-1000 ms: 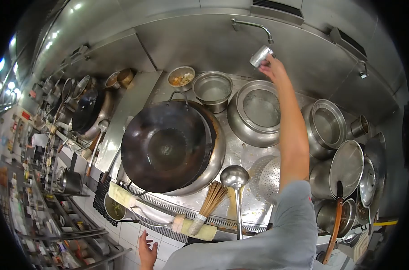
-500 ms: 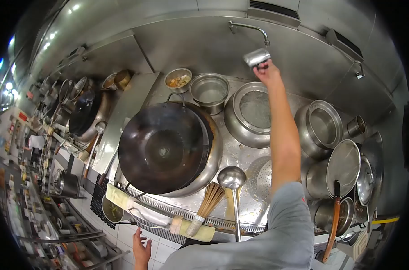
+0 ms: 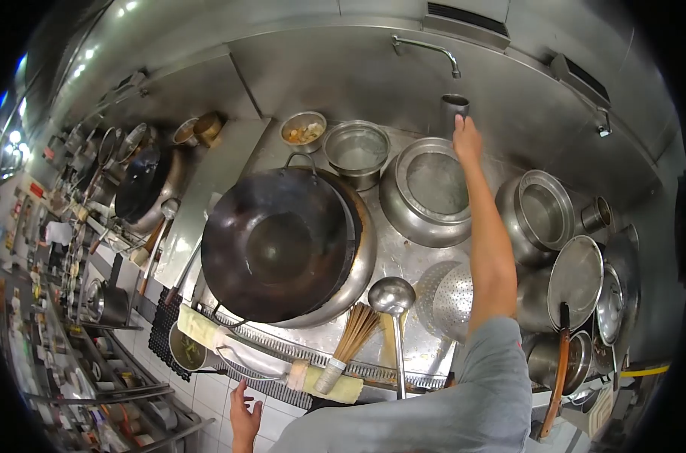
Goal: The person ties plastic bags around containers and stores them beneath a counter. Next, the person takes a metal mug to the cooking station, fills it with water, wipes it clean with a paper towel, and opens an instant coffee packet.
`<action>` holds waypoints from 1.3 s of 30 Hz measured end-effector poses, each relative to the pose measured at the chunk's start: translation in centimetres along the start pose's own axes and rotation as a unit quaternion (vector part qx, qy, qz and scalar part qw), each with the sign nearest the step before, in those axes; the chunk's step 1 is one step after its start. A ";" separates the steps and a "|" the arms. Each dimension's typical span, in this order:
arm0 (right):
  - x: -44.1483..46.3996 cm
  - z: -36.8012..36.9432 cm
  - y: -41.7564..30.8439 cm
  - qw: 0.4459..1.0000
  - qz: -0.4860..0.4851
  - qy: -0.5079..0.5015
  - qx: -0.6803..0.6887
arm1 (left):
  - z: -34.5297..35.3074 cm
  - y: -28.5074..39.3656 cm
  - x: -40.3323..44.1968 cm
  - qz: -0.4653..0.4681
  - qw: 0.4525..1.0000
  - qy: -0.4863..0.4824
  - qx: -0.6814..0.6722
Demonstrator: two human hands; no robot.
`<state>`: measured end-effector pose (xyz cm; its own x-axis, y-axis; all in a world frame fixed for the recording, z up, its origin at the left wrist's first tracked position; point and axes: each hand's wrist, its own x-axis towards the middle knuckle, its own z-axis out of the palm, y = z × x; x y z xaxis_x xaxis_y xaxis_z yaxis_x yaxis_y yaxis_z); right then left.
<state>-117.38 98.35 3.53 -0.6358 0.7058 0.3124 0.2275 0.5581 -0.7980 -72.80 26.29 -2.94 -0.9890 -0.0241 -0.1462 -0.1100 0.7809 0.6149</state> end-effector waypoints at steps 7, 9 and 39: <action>2.4 2.0 0.7 0.936 0.134 -0.048 0.321 | 0.2 0.0 -1.7 -0.015 1.000 -0.008 0.008; 2.7 2.3 -0.9 0.800 0.217 -0.129 0.545 | 0.5 0.1 -1.7 -0.002 1.000 -0.019 0.015; -79.8 -16.0 -11.4 0.813 0.297 -0.143 0.480 | 5.9 4.2 3.1 -0.129 0.506 -0.734 -0.434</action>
<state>-57.46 42.68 -4.09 -0.8012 0.5188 -0.2981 -0.0356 -0.5387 -0.8417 -75.75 33.16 -5.42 0.1385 0.9320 -0.3350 -0.8491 0.2859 0.4442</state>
